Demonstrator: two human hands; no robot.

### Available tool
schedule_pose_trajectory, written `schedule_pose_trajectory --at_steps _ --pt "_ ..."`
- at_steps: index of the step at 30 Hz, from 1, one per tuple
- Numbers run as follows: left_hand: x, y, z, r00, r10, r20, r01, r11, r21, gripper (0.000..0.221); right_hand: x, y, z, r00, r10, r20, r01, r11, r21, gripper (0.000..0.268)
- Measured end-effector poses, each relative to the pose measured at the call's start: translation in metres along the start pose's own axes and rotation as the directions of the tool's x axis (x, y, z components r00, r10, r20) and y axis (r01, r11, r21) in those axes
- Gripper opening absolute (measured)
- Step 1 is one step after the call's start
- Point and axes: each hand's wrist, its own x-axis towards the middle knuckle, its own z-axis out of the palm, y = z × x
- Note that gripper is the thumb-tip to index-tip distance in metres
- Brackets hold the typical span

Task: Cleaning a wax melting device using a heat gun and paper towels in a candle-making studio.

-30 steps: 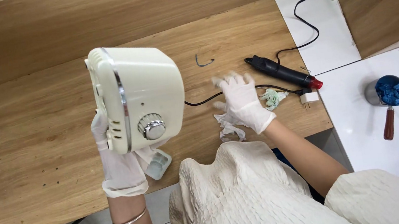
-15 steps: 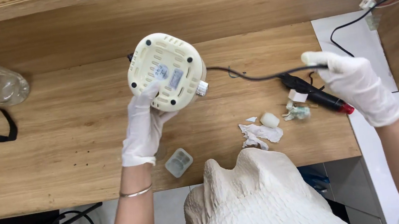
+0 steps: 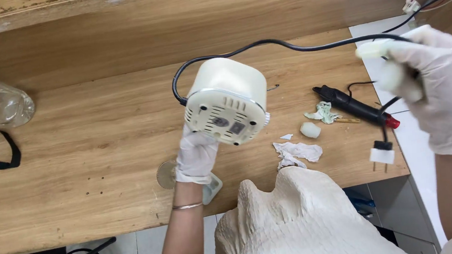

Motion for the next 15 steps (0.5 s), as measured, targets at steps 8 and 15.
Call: schedule_pose_trajectory --at_steps 8,15 --pt "0.018 -0.094 -0.015 0.984 -0.064 0.166 0.113 0.944 -0.309 0.064 -0.022 0.082 0.068 0.777 0.454 0.436 -0.610 0.713 0.345 0.062" --pt "0.031 -0.100 -0.001 0.992 -0.119 -0.050 0.128 0.937 0.325 0.054 -0.038 0.120 0.074 0.905 0.157 0.395 -0.384 0.702 0.600 0.074"
